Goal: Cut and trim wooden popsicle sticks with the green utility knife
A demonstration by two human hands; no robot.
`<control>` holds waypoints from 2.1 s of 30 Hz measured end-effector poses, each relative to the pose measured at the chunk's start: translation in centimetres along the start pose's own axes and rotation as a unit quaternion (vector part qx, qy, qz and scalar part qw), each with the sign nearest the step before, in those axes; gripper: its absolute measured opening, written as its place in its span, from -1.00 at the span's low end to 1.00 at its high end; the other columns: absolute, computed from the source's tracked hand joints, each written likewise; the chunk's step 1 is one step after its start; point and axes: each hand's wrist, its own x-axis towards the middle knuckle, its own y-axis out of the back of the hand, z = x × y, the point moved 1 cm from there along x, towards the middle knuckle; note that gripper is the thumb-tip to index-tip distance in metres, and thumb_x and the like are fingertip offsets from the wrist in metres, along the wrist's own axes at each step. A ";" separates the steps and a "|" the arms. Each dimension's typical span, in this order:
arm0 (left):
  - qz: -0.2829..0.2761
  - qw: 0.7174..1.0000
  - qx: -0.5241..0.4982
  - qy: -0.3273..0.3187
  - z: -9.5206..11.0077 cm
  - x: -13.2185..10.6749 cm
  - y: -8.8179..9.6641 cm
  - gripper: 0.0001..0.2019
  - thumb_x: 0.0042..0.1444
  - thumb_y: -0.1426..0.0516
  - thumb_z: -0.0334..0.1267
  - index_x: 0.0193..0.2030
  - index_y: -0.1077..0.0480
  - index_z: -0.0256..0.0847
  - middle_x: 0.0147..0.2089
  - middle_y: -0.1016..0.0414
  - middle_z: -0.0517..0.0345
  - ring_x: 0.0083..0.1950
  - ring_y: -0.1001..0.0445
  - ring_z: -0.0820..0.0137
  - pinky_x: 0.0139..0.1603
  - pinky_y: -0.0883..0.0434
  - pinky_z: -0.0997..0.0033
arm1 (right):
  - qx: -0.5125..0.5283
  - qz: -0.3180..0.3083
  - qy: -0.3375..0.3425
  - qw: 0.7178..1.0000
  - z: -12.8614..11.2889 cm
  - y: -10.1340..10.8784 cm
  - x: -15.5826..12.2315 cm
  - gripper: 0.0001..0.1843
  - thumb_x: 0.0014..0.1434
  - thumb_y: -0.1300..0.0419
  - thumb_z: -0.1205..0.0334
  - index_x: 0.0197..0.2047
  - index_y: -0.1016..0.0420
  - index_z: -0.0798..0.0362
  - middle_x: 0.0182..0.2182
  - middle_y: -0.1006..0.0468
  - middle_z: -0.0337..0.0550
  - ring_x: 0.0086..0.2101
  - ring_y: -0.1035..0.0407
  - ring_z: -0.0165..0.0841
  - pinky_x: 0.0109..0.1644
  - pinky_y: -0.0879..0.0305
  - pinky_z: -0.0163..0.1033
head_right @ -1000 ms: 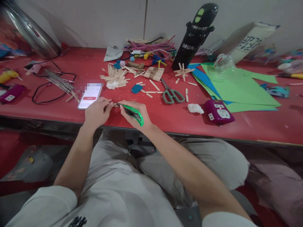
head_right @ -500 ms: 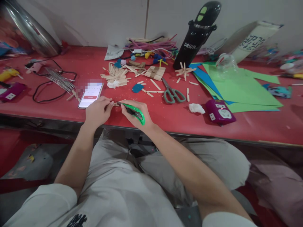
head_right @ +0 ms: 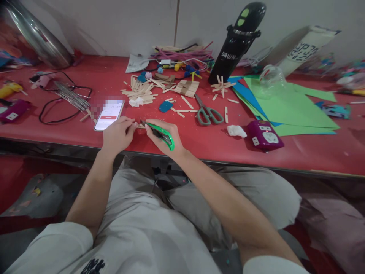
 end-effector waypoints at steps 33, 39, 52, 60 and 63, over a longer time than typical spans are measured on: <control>-0.007 1.000 -0.005 -0.002 0.0 0.0 0.1 -0.63 0.41 0.05 -0.11 -0.13 -0.56 -0.19 0.07 -0.58 0.03 0.00 -0.57 0.23 -0.19 -0.42 0.27 | -0.013 0.005 0.025 1.000 0.1 0.0 0.0 -0.83 0.27 -0.24 0.19 -0.21 -0.66 0.02 -0.27 -0.73 -0.11 -0.30 -0.62 -0.31 -0.13 -0.57 -0.24; -0.007 1.000 -0.009 0.002 0.1 0.0 0.1 -0.63 0.41 0.05 -0.12 -0.10 -0.56 -0.19 0.07 -0.58 0.03 0.01 -0.57 0.23 -0.18 -0.42 0.26 | -0.023 0.006 0.003 1.000 0.0 0.0 0.0 -0.80 0.29 -0.23 0.12 -0.18 -0.66 0.01 -0.24 -0.73 -0.10 -0.27 -0.63 -0.27 -0.09 -0.58 -0.19; -0.001 1.000 -0.007 -0.006 0.0 -0.1 0.0 -0.62 0.41 0.05 -0.11 -0.11 -0.57 -0.19 0.06 -0.59 0.03 -0.02 -0.57 0.25 -0.20 -0.43 0.28 | -0.013 0.003 -0.014 1.000 -0.1 0.1 0.0 -0.78 0.28 -0.24 0.09 -0.18 -0.65 0.02 -0.23 -0.73 -0.11 -0.26 -0.63 -0.28 -0.09 -0.59 -0.19; -0.003 1.000 -0.013 -0.001 0.2 -0.1 0.1 -0.64 0.41 0.04 -0.13 -0.15 -0.57 -0.18 0.06 -0.58 0.02 0.00 -0.57 0.23 -0.17 -0.43 0.26 | -0.002 -0.005 -0.013 1.000 0.0 0.1 0.0 -0.81 0.28 -0.23 0.13 -0.20 -0.66 0.00 -0.23 -0.73 -0.12 -0.26 -0.63 -0.28 -0.09 -0.59 -0.21; -0.001 1.000 -0.007 -0.002 0.2 -0.1 0.1 -0.64 0.41 0.04 -0.12 -0.12 -0.57 -0.19 0.06 -0.59 0.03 0.00 -0.57 0.24 -0.19 -0.43 0.28 | -0.006 0.001 -0.012 1.000 0.0 0.1 0.0 -0.80 0.28 -0.24 0.13 -0.18 -0.66 0.01 -0.23 -0.73 -0.11 -0.27 -0.63 -0.29 -0.09 -0.58 -0.20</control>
